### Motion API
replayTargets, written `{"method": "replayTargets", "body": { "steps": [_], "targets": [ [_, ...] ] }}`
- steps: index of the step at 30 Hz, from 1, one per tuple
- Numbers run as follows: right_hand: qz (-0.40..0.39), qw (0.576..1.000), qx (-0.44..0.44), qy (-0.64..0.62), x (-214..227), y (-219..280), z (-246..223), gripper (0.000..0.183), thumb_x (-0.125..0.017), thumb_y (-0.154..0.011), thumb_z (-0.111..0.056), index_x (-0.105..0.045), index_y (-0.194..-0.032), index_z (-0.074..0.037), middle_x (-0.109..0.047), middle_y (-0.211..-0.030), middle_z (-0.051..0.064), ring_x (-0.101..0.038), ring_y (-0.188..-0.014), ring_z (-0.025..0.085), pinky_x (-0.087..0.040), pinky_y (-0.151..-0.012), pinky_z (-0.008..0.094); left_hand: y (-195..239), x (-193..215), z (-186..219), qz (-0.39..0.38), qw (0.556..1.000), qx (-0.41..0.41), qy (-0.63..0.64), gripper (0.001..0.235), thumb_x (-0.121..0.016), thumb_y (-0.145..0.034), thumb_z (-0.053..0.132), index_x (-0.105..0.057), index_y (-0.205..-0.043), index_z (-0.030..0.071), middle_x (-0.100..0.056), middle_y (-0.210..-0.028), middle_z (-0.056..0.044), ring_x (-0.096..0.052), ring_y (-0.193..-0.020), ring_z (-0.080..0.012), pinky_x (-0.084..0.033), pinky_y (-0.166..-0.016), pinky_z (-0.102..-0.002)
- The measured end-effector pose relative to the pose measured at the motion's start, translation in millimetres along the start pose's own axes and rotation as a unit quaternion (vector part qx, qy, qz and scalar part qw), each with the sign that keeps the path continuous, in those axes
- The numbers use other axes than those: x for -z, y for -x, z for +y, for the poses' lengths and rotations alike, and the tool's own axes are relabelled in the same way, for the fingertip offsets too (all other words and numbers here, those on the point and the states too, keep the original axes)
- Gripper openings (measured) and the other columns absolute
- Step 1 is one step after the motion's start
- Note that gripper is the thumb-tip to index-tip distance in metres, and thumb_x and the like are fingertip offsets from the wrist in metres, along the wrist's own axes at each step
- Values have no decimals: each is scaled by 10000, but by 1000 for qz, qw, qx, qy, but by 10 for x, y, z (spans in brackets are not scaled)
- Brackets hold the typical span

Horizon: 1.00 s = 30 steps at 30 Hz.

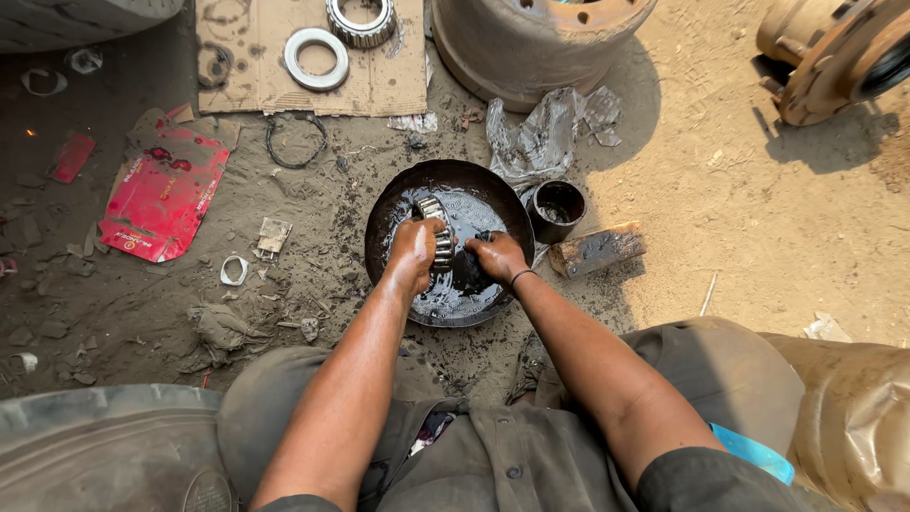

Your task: The person sits on the ground and scrubs a metal bearing with a brush in a pan of dark liquid, then rinses and inspects it. They repeat the process with a second bearing, scrubbing and rinsing each one before setting them aside.

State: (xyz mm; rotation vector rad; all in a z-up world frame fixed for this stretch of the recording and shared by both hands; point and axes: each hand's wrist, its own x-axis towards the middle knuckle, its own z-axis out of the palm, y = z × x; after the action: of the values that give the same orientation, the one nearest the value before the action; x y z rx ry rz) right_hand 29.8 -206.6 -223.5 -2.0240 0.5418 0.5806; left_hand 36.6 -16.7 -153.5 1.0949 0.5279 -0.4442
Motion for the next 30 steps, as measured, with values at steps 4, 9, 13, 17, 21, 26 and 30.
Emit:
{"method": "replayTargets", "body": {
  "steps": [4, 9, 13, 17, 21, 26, 30],
  "targets": [
    [-36, 967, -15, 252, 69, -141, 79, 747, -734, -852, -499, -546, -1413, -43, -622, -1363, 223, -618, -1249, 341, -468, -1078, 367, -420, 326, -393, 51, 983, 14, -178, 273, -702, -950, 158, -593, -1125, -21, -692, -898, -128, -687, -776, -157, -536, -637, -308],
    [-73, 940, -47, 330, 152, -139, -332, 734, -681, -841, -450, -485, -1493, -176, -505, -1510, 146, -507, -1375, 339, -432, -1138, 418, -655, 397, -481, 72, 993, 78, -55, 422, -575, -1043, 355, -669, -1056, -56, -681, -796, -120, -634, -601, -189, -548, -534, -343],
    [-110, 861, -27, 496, -81, 53, -374, 850, -559, -945, -500, -145, -1639, -237, -66, -1666, 122, -184, -1502, 371, -341, -1140, 552, -712, 361, -495, 111, 986, 126, 14, 458, -506, -1058, 396, -660, -1056, -35, -686, -777, -98, -652, -590, -186, -565, -547, -348],
    [-254, 707, 126, 648, -469, 76, 132, 552, -438, -1081, -342, -276, -1599, -240, -110, -1727, 122, -143, -1584, 373, -202, -1236, 584, -781, 449, -506, 89, 977, 159, 111, 286, -542, -1023, 267, -638, -1048, -1, -685, -764, -100, -678, -605, -206, -592, -583, -360],
    [-93, 869, 78, 480, -585, -370, 760, 543, -406, -1070, -162, -319, -1595, -271, -328, -1607, 189, -407, -1430, 398, -339, -1186, 503, -810, 567, -557, 49, 978, 174, 99, 231, -549, -1002, 214, -645, -1035, 6, -712, -799, -113, -699, -643, -199, -585, -608, -357],
    [-114, 939, -26, 324, -334, -859, 827, 592, -671, -914, -355, -465, -1409, -106, -550, -1376, 173, -560, -1235, 321, -389, -1117, 439, -848, 581, -628, 7, 982, 155, 107, 240, -556, -1011, 174, -651, -1062, -41, -738, -834, -132, -738, -701, -204, -606, -663, -358],
    [-152, 907, -185, -346, -271, -624, 271, 262, -525, -966, -182, -540, -1178, -30, -631, -1163, 211, -655, -1032, 301, -504, -1009, 495, -900, 515, -701, 42, 980, 176, 86, 289, -542, -1010, 278, -659, -1068, 20, -734, -935, -142, -704, -784, -221, -552, -701, -389]
  ]
}}
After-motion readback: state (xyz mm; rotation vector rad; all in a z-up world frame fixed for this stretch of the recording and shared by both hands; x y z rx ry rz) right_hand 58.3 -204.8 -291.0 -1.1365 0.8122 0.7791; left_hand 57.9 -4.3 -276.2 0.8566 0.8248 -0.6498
